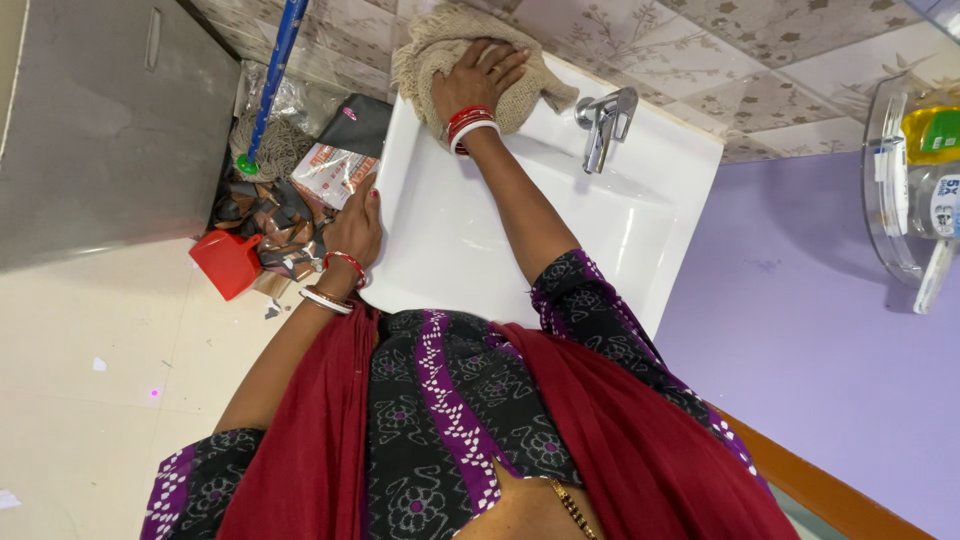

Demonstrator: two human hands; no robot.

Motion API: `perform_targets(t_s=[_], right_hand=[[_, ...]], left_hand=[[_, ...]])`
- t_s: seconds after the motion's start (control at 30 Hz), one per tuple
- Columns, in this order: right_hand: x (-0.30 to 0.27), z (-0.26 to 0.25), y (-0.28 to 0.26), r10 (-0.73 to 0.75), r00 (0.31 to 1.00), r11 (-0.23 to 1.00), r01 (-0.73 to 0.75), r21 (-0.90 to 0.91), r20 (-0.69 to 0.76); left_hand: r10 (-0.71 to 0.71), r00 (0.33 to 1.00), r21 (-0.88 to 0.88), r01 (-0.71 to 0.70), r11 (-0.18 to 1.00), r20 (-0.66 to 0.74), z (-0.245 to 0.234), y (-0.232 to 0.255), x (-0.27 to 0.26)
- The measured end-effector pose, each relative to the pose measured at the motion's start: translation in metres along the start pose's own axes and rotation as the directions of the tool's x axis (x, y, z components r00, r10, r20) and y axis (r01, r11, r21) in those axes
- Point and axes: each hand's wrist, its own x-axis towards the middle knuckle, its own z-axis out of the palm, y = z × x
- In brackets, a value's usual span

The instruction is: The person wipes the porcelain basin, the outer rim, and the metal faucet of a white sink using a cloth.

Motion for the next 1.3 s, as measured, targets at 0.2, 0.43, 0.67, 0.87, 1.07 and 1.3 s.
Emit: perform_targets(t_s=[0.2,0.43,0.67,0.87,1.07,1.3], right_hand=[[-0.004,0.006,0.001,-0.241,0.969,0.970,0.242,0.018,-0.053],[0.015,0.044,0.009,-0.566,0.820,0.823,0.568,-0.007,-0.082],[-0.004,0.031,0.007,-0.625,0.780,0.779,0.625,0.054,-0.009],[-0.073,0.015,-0.015,-0.602,0.798,0.795,0.593,0.130,0.039],[-0.123,0.071,0.000,-0.656,0.754,0.696,0.621,0.360,-0.033],[-0.215,0.083,0.009,-0.622,0.772,0.722,0.502,0.475,0.129]], left_hand=[[-0.017,1.000,0.002,0.017,1.000,0.019,0.000,0.001,0.001],[0.007,1.000,-0.031,-0.007,0.999,-0.005,0.007,-0.005,0.005],[-0.077,0.997,-0.088,0.076,0.993,0.003,-0.003,0.004,-0.002],[-0.139,0.988,-0.106,0.132,0.986,-0.063,0.021,-0.028,0.011],[-0.071,0.950,-0.479,-0.088,0.873,-0.303,0.062,-0.121,0.041],[-0.240,0.967,-0.898,0.028,0.439,-0.087,0.032,-0.177,0.051]])
